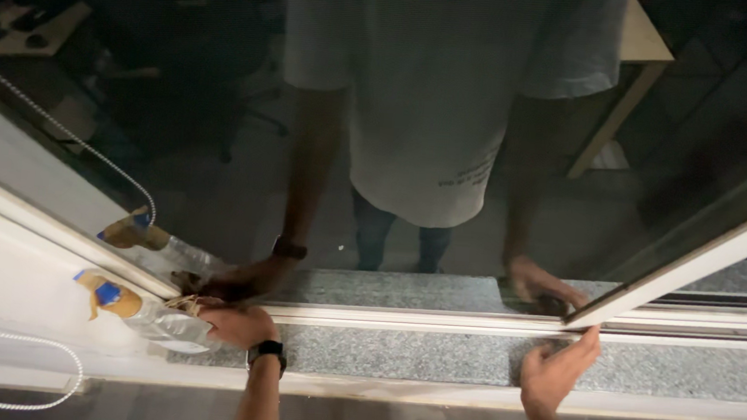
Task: The person cleans a large glass window pane using a cloth. They wipe the lower frame and the glass surface with repetitive back-and-forth motions, focusing on the bottom section of the window.
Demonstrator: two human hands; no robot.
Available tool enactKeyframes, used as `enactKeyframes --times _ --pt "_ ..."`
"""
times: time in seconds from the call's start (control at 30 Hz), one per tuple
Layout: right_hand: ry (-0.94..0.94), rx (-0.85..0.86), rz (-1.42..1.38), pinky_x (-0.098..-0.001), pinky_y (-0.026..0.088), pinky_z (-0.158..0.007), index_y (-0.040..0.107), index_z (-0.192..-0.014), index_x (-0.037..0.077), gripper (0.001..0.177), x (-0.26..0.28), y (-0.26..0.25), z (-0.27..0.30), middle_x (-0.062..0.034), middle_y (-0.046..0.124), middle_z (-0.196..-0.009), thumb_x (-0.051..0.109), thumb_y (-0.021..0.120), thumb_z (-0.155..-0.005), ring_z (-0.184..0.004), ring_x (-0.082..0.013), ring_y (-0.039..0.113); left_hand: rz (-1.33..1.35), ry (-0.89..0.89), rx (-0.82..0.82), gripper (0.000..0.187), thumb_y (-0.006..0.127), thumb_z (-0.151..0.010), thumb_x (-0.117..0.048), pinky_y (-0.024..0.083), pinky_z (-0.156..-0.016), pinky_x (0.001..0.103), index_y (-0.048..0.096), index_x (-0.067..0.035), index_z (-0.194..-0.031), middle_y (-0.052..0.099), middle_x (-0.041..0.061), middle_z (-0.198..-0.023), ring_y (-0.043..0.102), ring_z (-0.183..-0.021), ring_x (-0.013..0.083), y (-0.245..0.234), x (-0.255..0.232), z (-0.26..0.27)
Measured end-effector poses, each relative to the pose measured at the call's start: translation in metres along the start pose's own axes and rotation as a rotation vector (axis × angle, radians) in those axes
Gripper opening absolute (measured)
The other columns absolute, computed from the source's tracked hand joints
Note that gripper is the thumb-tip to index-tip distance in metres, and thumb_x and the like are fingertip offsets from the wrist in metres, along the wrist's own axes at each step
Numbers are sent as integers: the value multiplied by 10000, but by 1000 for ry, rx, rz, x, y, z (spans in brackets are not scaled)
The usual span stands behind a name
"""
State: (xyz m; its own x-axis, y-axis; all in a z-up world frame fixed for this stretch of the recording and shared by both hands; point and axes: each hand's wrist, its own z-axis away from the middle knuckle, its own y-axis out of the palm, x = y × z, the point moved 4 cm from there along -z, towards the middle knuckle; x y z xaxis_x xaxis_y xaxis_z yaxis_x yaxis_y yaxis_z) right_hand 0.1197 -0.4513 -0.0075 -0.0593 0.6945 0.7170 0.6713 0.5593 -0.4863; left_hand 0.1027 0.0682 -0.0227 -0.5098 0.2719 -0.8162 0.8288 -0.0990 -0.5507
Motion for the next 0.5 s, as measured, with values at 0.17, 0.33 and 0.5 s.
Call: enactKeyframes --times 0.17,0.33,0.5 --pt "12 5 -23 -535 282 -1219 181 -1630 -48 926 1 -2 -1 -354 313 -1525 -57 556 -783 -1405 -522 353 52 216 -36 301 502 -970 51 475 -820 580 440 88 -1263 610 337 -1125 605 -980 485 2 -5 41" --pt "15 44 -67 -522 283 -1218 159 -1621 -42 960 1 -4 -2 -342 272 -1534 -76 580 -759 -1411 -506 344 925 -123 216 263 493 -1132 -84 396 -749 513 392 156 -1090 426 237 -929 407 -823 336 30 7 129" --pt "25 85 -90 -521 281 -1196 164 -1607 -37 1006 1 -10 -5 -315 296 -1494 -111 614 -710 -1393 -474 349 -95 416 307 631 682 -773 8 460 -1063 488 499 14 -1377 480 237 -1491 541 -1229 400 10 -43 233"
